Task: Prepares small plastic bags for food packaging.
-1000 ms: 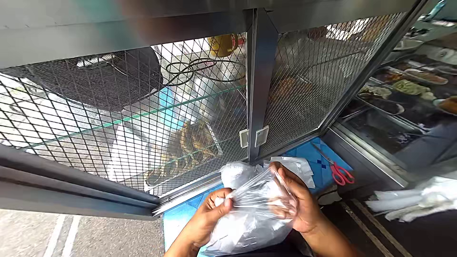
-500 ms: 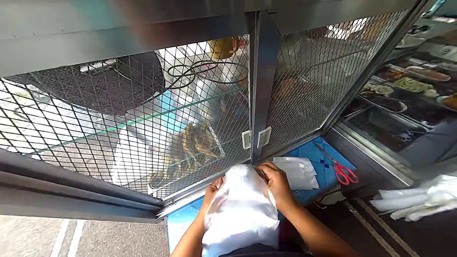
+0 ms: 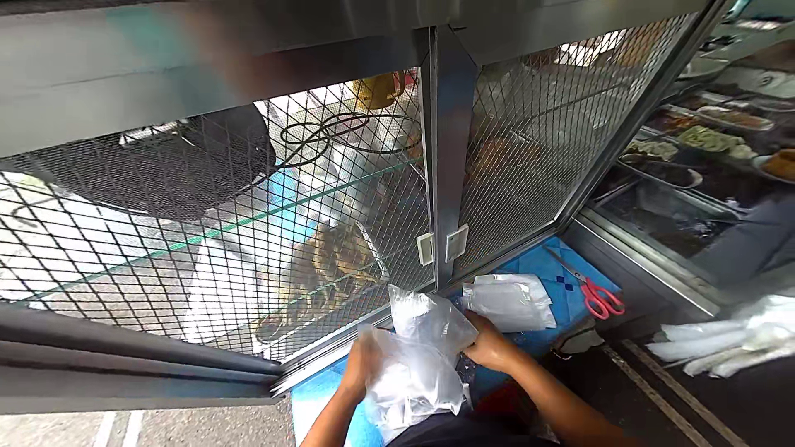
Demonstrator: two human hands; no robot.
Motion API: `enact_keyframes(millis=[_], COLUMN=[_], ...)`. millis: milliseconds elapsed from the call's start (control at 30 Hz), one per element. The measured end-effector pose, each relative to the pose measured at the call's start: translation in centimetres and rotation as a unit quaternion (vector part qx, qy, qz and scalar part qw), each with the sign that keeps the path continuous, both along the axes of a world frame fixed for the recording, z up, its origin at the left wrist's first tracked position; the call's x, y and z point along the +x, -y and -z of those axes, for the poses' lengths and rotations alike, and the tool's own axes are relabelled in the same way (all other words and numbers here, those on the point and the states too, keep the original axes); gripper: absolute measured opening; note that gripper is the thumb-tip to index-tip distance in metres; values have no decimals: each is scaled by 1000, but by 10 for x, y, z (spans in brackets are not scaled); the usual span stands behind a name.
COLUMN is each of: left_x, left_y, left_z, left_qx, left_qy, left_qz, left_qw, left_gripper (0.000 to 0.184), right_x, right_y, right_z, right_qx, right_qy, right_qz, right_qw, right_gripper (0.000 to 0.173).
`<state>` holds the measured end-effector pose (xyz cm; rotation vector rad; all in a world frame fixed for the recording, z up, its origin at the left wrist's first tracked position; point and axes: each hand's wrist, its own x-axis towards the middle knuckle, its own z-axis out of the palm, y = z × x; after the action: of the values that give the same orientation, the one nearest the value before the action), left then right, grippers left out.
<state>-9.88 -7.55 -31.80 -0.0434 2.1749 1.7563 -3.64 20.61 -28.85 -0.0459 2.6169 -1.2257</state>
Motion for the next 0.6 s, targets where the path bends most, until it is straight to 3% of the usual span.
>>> enact_keyframes(millis=[100,200,300,400,500,600], left_x=[-1,1,7,18,23,27], left_y=[0,-10,-26,-32,-31,-29], left_z=[-52,-70,-64,-49,-31,3], left_qx=[56,99,106,111,72,75], left_qy=[-62,-81,-87,-62,-63,-47], left_qz=[83,157,172,119,94,92], left_qw=[993,979,976,985,991,992], left_gripper=[29,35,31,30,29,31], right_x=[4,-1,-6,-7,0,1], right_y=[-5,12,33,45,53,55], right_z=[-26,-33,-30,-16,4,21], right_qx=[-163,-260,-284,-317,-353,-326], right_qy=[-91,-180,-195,-193,-159,-135], right_qz=[-19,-2,37,62,81,85], right_qw=[982,949,938,927,919,932], right_gripper=[91,100,101,109,104,99])
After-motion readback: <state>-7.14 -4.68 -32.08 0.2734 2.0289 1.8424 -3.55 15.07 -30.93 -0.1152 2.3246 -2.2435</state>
